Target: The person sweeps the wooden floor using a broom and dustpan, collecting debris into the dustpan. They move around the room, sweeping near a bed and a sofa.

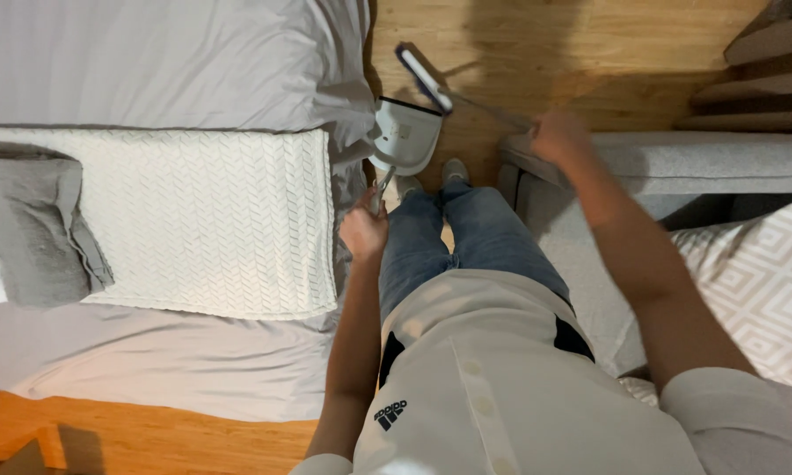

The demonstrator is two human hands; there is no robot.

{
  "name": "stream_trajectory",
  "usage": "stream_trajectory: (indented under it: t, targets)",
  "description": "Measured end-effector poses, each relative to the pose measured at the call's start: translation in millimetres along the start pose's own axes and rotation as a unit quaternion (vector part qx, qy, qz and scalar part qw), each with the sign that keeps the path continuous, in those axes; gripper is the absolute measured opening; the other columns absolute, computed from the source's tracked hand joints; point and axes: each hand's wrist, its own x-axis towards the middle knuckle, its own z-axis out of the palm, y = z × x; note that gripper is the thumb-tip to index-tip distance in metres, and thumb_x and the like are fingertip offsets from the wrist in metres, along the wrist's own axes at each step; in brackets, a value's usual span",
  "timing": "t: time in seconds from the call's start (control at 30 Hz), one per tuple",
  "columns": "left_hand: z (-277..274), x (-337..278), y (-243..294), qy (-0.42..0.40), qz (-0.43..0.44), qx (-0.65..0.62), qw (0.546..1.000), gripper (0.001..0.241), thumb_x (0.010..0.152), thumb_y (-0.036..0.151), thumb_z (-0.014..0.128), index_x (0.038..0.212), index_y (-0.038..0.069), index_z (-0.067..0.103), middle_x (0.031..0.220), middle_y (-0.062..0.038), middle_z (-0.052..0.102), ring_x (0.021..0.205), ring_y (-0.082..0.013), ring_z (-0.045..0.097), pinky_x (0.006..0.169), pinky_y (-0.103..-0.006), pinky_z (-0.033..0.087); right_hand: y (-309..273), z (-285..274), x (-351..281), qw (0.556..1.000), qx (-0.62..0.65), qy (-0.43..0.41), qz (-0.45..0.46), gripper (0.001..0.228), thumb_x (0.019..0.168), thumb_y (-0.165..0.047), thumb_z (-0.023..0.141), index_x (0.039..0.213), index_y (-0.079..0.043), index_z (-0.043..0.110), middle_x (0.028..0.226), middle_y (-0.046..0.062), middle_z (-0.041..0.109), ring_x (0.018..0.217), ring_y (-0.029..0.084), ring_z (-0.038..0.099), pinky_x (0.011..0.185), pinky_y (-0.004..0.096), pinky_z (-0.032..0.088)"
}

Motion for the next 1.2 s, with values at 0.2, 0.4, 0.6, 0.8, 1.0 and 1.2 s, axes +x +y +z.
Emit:
stream_trajectory:
  t: [0.2, 0.4, 0.6, 0.8, 1.0, 1.2]
  targets:
    - [16, -1, -1, 0.013, 0.001, 0.009, 1.000, 0.039, 0.090, 0.041, 0.069, 0.128, 0.037, 0.069, 0.092, -0.016, 0.077, 0.085, -0.0426, 0.072, 0.073, -0.0546, 0.055, -37, -9, 50, 0.983, -0.179, -0.038, 0.022, 0.011, 0.097, -0.015, 0.065, 0.093, -0.007, 0.072, 0.090, 0.013, 0.067, 0.084, 0.033, 0.067, 0.065, 0.045, 0.057]
    - [31, -6, -1, 0.040, 0.017, -0.006, 0.999, 0.036, 0.091, 0.036, 0.070, 0.127, 0.034, 0.070, 0.086, -0.014, 0.077, 0.078, -0.0406, 0.073, 0.065, -0.0536, 0.056, -68, 23, 56, 0.960, -0.256, -0.114, -0.028, 0.011, 0.096, -0.014, 0.066, 0.087, -0.009, 0.071, 0.082, 0.010, 0.064, 0.074, 0.029, 0.064, 0.059, 0.042, 0.055]
    - [26, -14, 6, 0.031, 0.003, -0.008, 0.999, 0.037, 0.091, 0.038, 0.066, 0.127, 0.034, 0.069, 0.087, -0.017, 0.076, 0.081, -0.0444, 0.071, 0.070, -0.0575, 0.054, -48, -35, 49, 0.982, -0.115, -0.147, -0.030, 0.029, 0.102, -0.010, 0.058, 0.074, -0.002, 0.059, 0.063, 0.011, 0.046, 0.053, 0.026, 0.045, 0.050, 0.042, 0.037]
    - [22, -27, 2, 0.027, -0.010, -0.016, 0.999, 0.037, 0.092, 0.035, 0.066, 0.129, 0.035, 0.068, 0.089, -0.015, 0.077, 0.080, -0.0428, 0.072, 0.067, -0.0560, 0.055, -46, -59, 58, 0.961, -0.255, -0.063, -0.088, 0.030, 0.104, -0.009, 0.064, 0.074, -0.004, 0.059, 0.060, 0.008, 0.043, 0.052, 0.023, 0.043, 0.051, 0.040, 0.042]
    - [30, -41, -2, 0.057, -0.026, -0.027, 0.998, 0.035, 0.092, 0.035, 0.067, 0.127, 0.031, 0.069, 0.081, -0.015, 0.075, 0.074, -0.0423, 0.071, 0.063, -0.0562, 0.054, -63, -10, 68, 0.963, -0.210, -0.131, -0.104, 0.021, 0.098, -0.003, 0.061, 0.077, -0.002, 0.064, 0.069, 0.013, 0.057, 0.060, 0.029, 0.057, 0.054, 0.042, 0.047]
    - [33, -48, 0, 0.010, -0.117, -0.031, 0.993, 0.034, 0.092, 0.042, 0.066, 0.125, 0.042, 0.068, 0.090, -0.018, 0.077, 0.093, -0.0456, 0.074, 0.086, -0.0563, 0.058, -9, 3, 90, 0.957, -0.185, -0.074, -0.209, 0.020, 0.090, -0.011, 0.072, 0.081, 0.006, 0.077, 0.069, 0.021, 0.069, 0.068, 0.035, 0.070, 0.063, 0.046, 0.055]
